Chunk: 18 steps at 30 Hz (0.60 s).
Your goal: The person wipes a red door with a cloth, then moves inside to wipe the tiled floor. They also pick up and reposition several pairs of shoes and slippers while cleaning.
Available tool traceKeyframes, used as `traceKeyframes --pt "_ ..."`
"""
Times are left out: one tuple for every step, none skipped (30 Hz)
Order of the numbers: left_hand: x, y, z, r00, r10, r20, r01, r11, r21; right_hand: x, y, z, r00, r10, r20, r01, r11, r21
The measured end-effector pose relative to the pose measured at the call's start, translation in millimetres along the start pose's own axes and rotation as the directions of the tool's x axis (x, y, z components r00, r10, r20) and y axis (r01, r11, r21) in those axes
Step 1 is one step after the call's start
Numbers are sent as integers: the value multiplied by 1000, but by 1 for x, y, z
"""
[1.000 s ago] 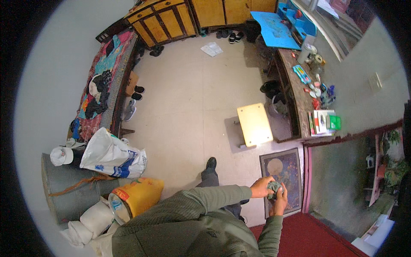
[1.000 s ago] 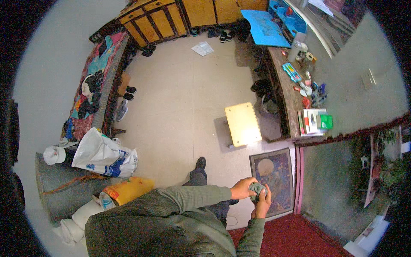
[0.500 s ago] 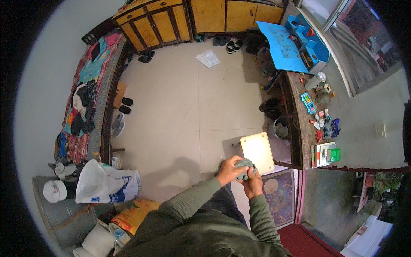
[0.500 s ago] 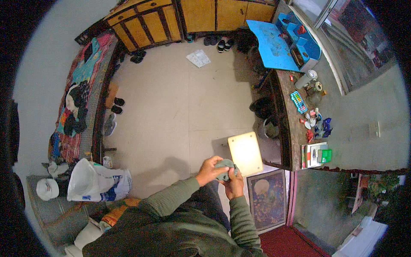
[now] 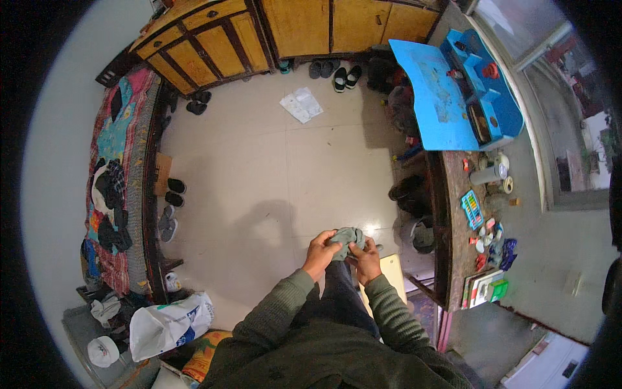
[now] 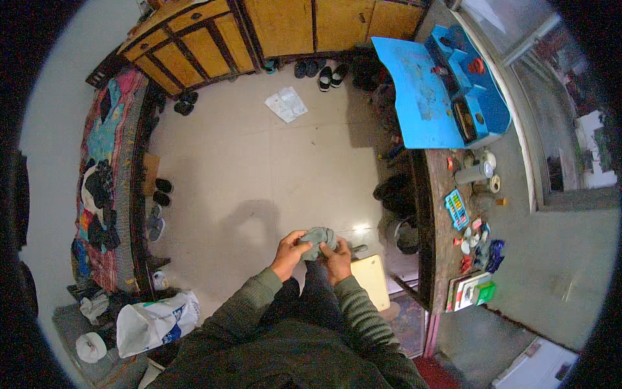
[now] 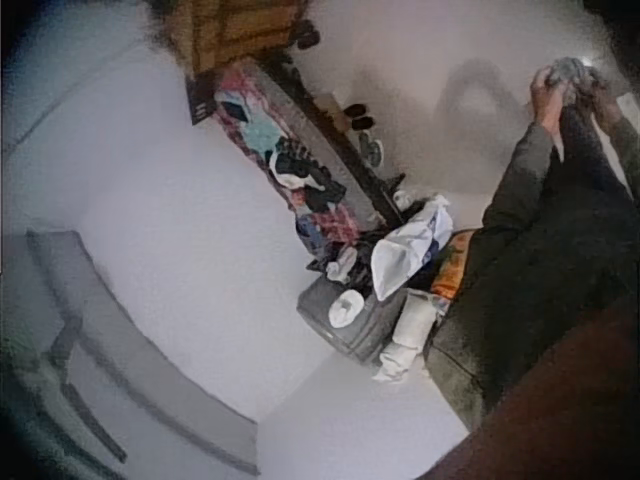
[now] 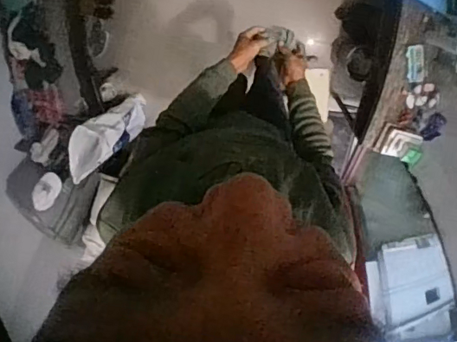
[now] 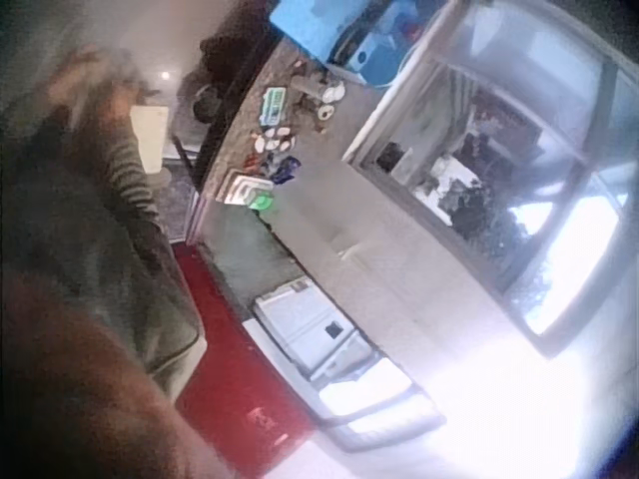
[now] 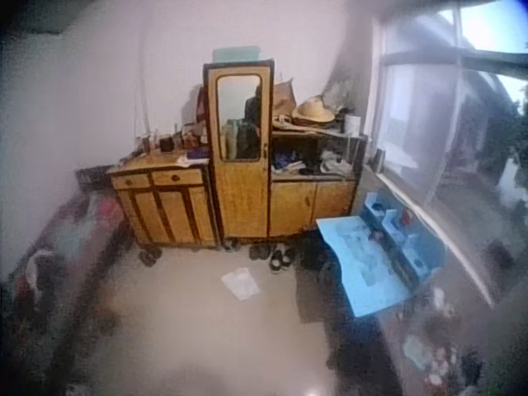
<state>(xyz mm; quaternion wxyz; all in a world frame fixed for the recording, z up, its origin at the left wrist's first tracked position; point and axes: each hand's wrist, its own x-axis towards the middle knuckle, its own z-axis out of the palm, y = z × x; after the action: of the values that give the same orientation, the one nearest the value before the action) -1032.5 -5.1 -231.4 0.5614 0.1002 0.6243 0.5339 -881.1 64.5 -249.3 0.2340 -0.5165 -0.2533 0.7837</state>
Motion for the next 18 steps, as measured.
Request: traceKeyframes --pt "16 7 -1 1000 2 5 -2 1000 -21 13 -18 7 1000 11 24 -11 1000 -28" --pt "31 14 -3 1000 -7 10 7 999 31 25 -39 16 998 24 51 -22 998 -52" --pt "46 21 -5 1000 -16 15 14 996 83 36 -57 26 996 37 79 -31 997 -76" --pt "62 26 -7 999 -21 24 17 990 137 50 -71 36 992 63 105 -55 995 -83" --pt "76 31 -10 998 65 7 -66 981 181 63 -84 47 986 108 124 -95 990 -107" --pt "90 35 -14 988 152 -6 -147 963 227 76 -96 58 978 152 142 -133 982 -132" --pt "105 47 -13 971 238 -8 -227 936 269 89 -108 67 970 190 153 -166 973 -157" --pt "115 62 -12 976 213 -46 -199 958 206 100 -115 78 974 186 129 -148 955 -257" --pt "131 71 -16 979 205 -4 -199 954 224 113 -123 88 972 204 113 -162 939 -303" --pt "145 85 -22 979 199 38 -202 948 245 127 -131 101 971 220 98 -174 921 -348" --pt "160 98 -28 978 192 80 -206 942 265 140 -138 113 968 235 82 -186 902 -391" --pt "172 110 -31 983 156 95 -172 968 185 157 -139 115 966 238 100 -181 902 -393" --pt "191 123 -37 986 146 86 -160 970 183 172 -146 126 966 237 105 -181 906 -381" --pt "210 135 -42 988 136 77 -147 973 180 188 -152 137 965 237 109 -182 911 -370" --pt "230 148 -49 990 124 68 -134 975 177 205 -158 149 965 238 112 -184 915 -358" --pt "252 159 -53 982 188 30 -191 960 204 218 -170 165 958 255 133 -196 918 -344" --pt "272 170 -61 987 157 30 -160 975 156 234 -182 181 951 265 156 -196 914 -356" --pt "294 181 -74 992 126 30 -128 986 108 252 -194 198 944 277 179 -197 909 -368"
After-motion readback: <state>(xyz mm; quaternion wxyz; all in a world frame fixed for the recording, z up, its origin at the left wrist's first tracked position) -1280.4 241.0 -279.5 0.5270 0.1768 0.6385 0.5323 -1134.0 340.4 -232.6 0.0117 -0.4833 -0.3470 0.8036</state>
